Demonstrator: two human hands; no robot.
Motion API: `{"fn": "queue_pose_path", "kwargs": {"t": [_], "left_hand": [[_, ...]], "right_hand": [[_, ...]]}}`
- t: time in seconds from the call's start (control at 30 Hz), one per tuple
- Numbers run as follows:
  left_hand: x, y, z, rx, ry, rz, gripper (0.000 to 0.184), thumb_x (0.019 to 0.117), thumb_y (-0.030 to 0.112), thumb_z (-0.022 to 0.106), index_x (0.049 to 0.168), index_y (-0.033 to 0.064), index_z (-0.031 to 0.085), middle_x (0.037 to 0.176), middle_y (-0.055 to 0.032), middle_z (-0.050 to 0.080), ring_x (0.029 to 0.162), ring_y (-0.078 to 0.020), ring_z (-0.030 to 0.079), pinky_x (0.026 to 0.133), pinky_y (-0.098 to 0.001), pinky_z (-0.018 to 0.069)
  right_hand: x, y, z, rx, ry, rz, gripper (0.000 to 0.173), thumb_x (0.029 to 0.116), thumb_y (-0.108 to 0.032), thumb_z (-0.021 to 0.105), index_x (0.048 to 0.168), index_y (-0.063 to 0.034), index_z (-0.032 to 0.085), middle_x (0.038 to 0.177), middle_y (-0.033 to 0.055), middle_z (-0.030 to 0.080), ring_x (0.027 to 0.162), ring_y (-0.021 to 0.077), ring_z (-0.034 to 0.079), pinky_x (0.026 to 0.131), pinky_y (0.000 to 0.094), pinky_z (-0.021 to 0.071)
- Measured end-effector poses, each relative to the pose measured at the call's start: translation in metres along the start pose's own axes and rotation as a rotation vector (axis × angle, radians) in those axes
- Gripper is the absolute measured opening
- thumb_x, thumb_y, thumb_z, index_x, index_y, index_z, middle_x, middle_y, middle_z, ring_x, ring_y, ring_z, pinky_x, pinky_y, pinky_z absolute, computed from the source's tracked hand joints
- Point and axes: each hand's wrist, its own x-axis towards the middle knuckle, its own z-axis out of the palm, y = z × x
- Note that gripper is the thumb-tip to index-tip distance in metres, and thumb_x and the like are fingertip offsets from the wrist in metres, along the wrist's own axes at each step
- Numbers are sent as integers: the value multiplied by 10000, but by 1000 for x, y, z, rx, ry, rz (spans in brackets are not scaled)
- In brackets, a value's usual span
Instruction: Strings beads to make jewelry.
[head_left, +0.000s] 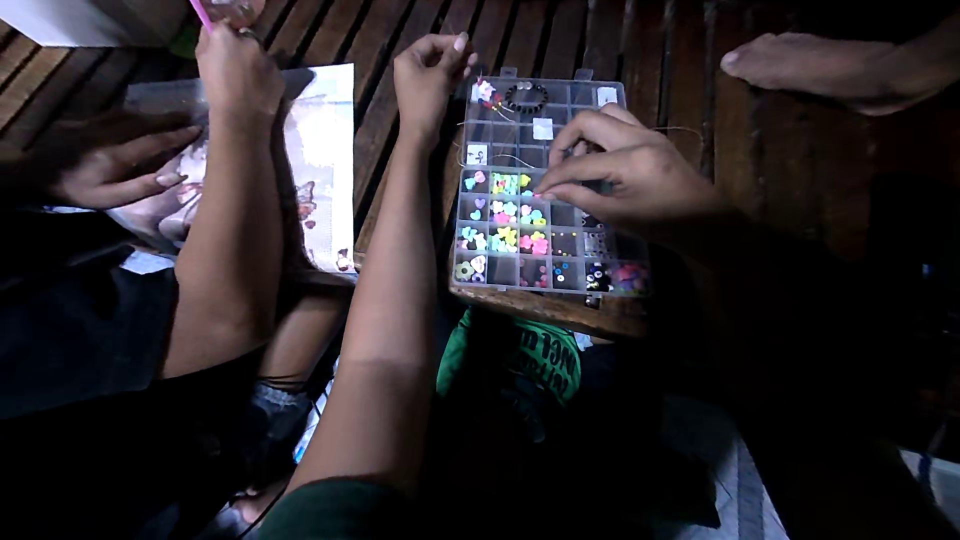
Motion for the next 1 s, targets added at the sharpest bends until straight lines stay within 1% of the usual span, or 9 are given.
{"fn": "queue_pose_path", "kwargs": {"t": [0.13,0.27,0.33,0.4,0.53,0.63,0.7,0.87,1.0], "left_hand": [[0,0,0,-13,10,-1,120,1023,46,585,1069,-48,644,933,-57,688,831,-86,685,798,-248,584],[2,-1,2,-31,8,4,118,1019,40,592,1062,-56,644,942,-75,684,833,-96,691,799,-249,591],[2,-1,2,-19,8,15,125,1019,47,596,1062,-57,650,935,-74,687,817,-92,685,789,-251,587],[2,-1,2,-7,11,3,141,1020,51,593,1081,-62,652,953,-86,683,830,-95,681,791,-252,582],[3,-1,3,-23,13,-7,146,1024,55,590,1087,-62,649,970,-89,684,836,-93,685,790,-245,583],[3,0,5,-50,20,-16,142,1022,51,596,1083,-64,652,970,-93,682,838,-96,689,788,-240,587],[3,0,5,-59,25,-24,139,1019,48,598,1080,-65,652,974,-99,677,843,-102,689,793,-245,589],[3,0,5,-43,17,-16,143,1019,54,601,1084,-61,654,972,-98,683,834,-98,687,784,-247,587],[4,-1,5,-56,18,-15,142,1020,55,599,1073,-65,650,954,-87,687,809,-87,681,773,-241,581]], "right_hand": [[3,-5,6,-18,11,13,174,978,-151,642,1016,-121,809,1043,113,671,938,235,589,851,385,463],[10,-10,19,12,-26,-51,170,976,-173,647,1030,-146,807,1062,102,666,951,236,601,841,385,483],[20,-15,23,-3,-76,-114,218,975,-111,611,1044,-169,809,1079,107,667,959,257,602,841,408,471],[30,-23,21,-46,-156,-161,320,942,-19,563,1041,-194,812,1123,113,666,1011,295,603,868,451,467],[46,-36,16,-115,-339,-166,417,886,86,557,977,-224,820,1221,120,641,1127,346,572,929,509,433],[53,-39,15,-149,-405,-164,475,885,96,541,997,-265,829,1252,113,630,1160,349,556,953,518,423],[54,-38,19,-143,-423,-168,451,898,62,560,1035,-271,830,1252,109,634,1146,339,559,943,508,421],[52,-36,30,-70,-408,-166,183,942,-184,676,1012,-238,836,1202,86,652,1077,294,567,901,475,422],[48,-36,38,-82,-365,-189,168,954,-232,672,979,-214,838,1151,78,668,1044,285,579,899,474,415]]}}
